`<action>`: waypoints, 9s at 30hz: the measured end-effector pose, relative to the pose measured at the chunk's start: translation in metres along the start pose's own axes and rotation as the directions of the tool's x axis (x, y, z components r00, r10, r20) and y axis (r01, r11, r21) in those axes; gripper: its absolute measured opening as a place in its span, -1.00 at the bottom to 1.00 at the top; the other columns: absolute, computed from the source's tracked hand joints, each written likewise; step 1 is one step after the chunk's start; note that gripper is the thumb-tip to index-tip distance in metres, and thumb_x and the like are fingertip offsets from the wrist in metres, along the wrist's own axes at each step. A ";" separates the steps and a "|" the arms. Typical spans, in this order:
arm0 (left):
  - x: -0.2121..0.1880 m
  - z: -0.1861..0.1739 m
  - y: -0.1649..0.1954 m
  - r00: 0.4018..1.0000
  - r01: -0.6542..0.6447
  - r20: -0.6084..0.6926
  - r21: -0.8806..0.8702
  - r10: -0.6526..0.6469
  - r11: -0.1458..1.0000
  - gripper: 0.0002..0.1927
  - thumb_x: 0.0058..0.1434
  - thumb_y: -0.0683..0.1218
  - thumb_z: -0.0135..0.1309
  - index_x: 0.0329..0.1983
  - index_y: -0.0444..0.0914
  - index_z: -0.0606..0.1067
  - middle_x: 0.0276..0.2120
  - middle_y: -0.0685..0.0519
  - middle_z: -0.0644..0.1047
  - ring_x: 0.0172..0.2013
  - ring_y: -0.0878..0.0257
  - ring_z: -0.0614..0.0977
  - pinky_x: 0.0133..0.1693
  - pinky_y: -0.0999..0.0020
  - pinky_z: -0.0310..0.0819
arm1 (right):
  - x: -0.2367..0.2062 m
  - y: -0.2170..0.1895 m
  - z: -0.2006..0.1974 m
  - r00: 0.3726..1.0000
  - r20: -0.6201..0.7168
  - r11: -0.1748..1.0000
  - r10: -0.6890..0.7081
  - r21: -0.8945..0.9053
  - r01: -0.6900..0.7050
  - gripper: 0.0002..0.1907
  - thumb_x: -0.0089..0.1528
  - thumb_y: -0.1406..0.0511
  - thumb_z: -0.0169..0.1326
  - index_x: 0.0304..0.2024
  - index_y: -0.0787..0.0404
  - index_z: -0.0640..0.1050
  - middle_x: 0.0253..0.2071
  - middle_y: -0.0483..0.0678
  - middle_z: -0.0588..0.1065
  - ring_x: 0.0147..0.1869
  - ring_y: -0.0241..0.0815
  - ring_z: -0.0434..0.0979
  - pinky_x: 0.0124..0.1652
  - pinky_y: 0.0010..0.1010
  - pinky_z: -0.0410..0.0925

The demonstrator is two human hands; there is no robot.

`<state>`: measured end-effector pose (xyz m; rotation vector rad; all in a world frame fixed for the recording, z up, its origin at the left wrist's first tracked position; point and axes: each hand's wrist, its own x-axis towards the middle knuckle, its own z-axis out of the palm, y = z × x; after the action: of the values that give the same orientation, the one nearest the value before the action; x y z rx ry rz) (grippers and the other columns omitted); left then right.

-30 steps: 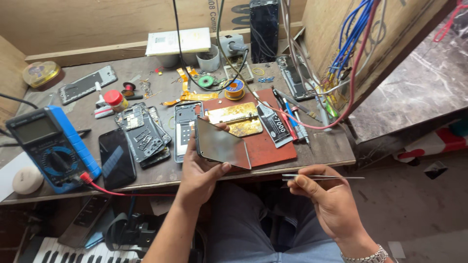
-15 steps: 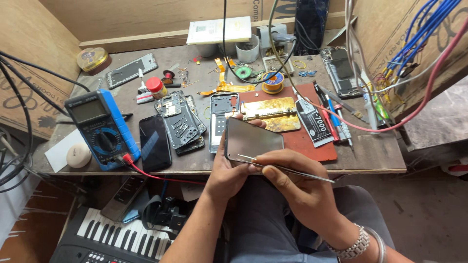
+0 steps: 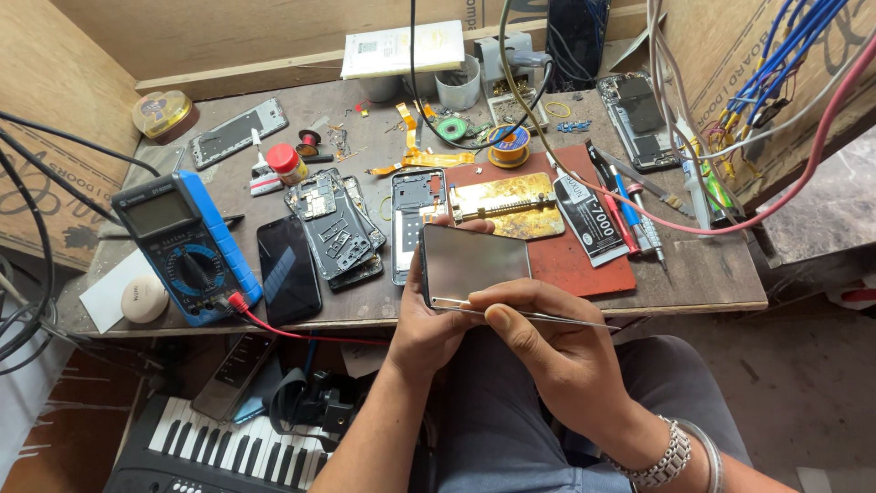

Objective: The person works at a cluttered repair bench on a disassembled smartphone. They handle the phone frame and internal components, use a screwdriver on the device, reposition parts, and lift the phone to view it while continuing to work on its internals.

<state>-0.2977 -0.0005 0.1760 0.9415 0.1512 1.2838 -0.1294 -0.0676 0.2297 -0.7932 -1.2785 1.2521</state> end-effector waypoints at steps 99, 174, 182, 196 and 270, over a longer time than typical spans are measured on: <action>0.003 0.026 -0.016 0.976 -0.197 0.000 0.437 0.219 0.878 0.04 0.11 -0.43 0.28 0.53 -0.07 0.02 0.38 -0.09 0.27 0.34 0.14 0.46 0.29 0.16 0.50 | 0.008 0.056 -0.068 0.792 -0.316 0.747 -0.522 -0.617 0.247 -0.85 0.39 0.35 0.11 -0.04 0.30 0.56 -0.16 -0.02 0.66 -0.15 -0.39 0.64 -0.17 -0.59 0.47; -0.009 0.026 -0.020 0.943 -0.244 -0.126 0.368 0.308 0.897 -0.15 0.23 -0.48 0.02 0.41 -0.05 -0.04 0.36 -0.15 0.20 0.30 -0.03 0.42 0.29 0.05 0.42 | 0.029 0.037 -0.065 0.970 -0.192 0.912 0.152 0.405 -0.063 -0.85 0.28 0.45 0.15 -0.21 0.18 0.42 -0.10 0.07 0.61 -0.10 -0.27 0.61 -0.13 -0.40 0.55; -0.004 0.036 -0.009 0.936 -0.296 -0.108 0.276 0.336 0.914 0.02 0.19 -0.34 0.08 0.52 0.03 -0.23 0.53 -0.14 -0.02 0.28 -0.08 0.41 0.25 -0.04 0.44 | 0.035 0.037 -0.098 0.973 -0.126 0.901 0.193 0.415 -0.125 -0.82 0.31 0.46 0.10 -0.25 0.13 0.38 -0.10 0.13 0.61 -0.08 -0.21 0.64 -0.21 -0.47 0.52; -0.023 0.053 0.050 0.983 0.177 -0.117 0.812 -0.143 0.556 0.06 -0.04 -0.33 0.37 0.52 -0.17 0.12 0.38 0.08 0.34 -0.14 0.40 0.51 -0.03 0.44 0.50 | 0.046 -0.009 -0.140 0.960 0.158 0.972 0.230 -0.093 -0.217 -0.81 0.28 0.42 0.15 -0.34 0.21 0.37 -0.21 0.01 0.60 0.03 -0.24 0.64 -0.03 -0.42 0.45; -0.026 0.046 0.008 0.920 -0.293 0.334 0.933 0.205 -0.207 -0.76 0.10 -0.16 0.21 -0.14 -0.09 0.61 -0.01 0.14 0.58 0.07 0.06 0.53 0.14 0.06 0.32 | 0.003 0.025 -0.108 0.962 -0.254 0.985 0.099 0.160 -0.059 -0.71 0.38 0.36 -0.07 0.14 0.29 0.32 0.00 0.06 0.50 -0.03 -0.06 0.65 -0.06 -0.20 0.57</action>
<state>-0.2857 -0.0462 0.2002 2.5589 1.1590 1.3643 -0.0313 -0.0379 0.1863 -0.8751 -0.9356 1.2458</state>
